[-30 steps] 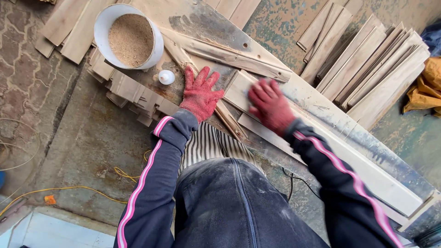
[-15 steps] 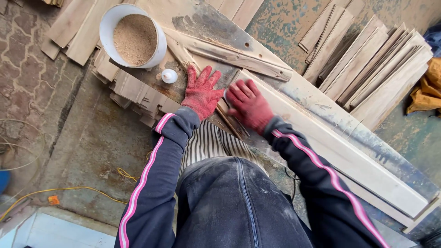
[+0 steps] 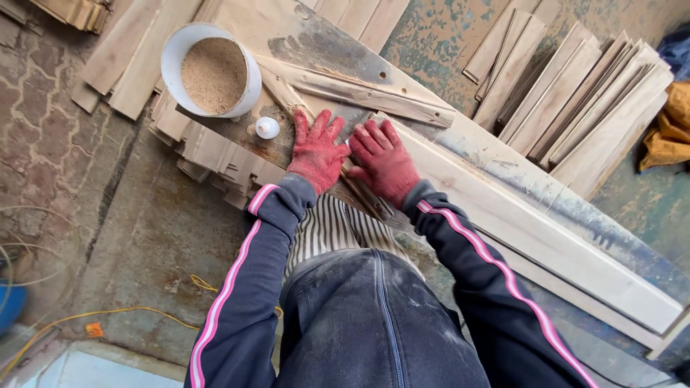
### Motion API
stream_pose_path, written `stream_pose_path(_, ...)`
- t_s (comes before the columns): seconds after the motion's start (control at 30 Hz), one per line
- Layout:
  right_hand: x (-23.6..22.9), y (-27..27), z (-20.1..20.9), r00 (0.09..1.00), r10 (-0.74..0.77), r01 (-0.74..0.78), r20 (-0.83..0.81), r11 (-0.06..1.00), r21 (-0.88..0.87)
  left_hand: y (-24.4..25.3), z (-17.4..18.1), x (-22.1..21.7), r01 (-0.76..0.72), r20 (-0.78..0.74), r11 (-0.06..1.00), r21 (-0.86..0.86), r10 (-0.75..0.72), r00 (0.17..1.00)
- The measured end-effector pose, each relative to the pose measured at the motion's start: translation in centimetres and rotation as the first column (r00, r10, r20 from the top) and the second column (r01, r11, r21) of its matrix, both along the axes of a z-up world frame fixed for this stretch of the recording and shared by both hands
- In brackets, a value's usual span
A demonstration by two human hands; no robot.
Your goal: The recorder sands a wooden plank manually and with an angle grinder, applying wood filler to surface imperfections.
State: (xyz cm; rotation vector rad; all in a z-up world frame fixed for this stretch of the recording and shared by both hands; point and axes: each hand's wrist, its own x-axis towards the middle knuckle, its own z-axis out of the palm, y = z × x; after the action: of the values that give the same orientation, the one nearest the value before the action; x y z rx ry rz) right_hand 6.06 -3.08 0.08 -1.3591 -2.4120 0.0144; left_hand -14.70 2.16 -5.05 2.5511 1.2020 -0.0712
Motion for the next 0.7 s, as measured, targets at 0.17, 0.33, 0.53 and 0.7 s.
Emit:
stream_pose_path(0.17, 4.6, -6.8, 0.6, 0.994, -0.11, 0.111, 0.013, 0.991, -0.07, -0.6, -0.9, 0.5, -0.026, -0.084, 1.0, -0.003, 0.025, 0.996)
stream_pose_path(0.33, -1.6, -5.4, -3.6, 0.928, -0.35, 0.339, -0.123, 0.935, -0.108, -0.4, -3.7, -0.6, -0.025, 0.081, 0.999, -0.041, 0.028, 0.996)
stream_pose_path(0.53, 4.2, -10.6, -3.9, 0.843, -0.505, 0.495, -0.185, 0.863, -0.101, 0.3, -5.3, -2.1, 0.053, 0.11, 0.999, 0.006, -0.053, 0.993)
stream_pose_path(0.7, 13.9, -26.9, -6.7, 0.48, -0.868, 0.876, 0.128, 0.467, -0.12, 0.1, -4.3, -2.0, 0.064, 0.106, 0.996, 0.061, -0.07, 0.992)
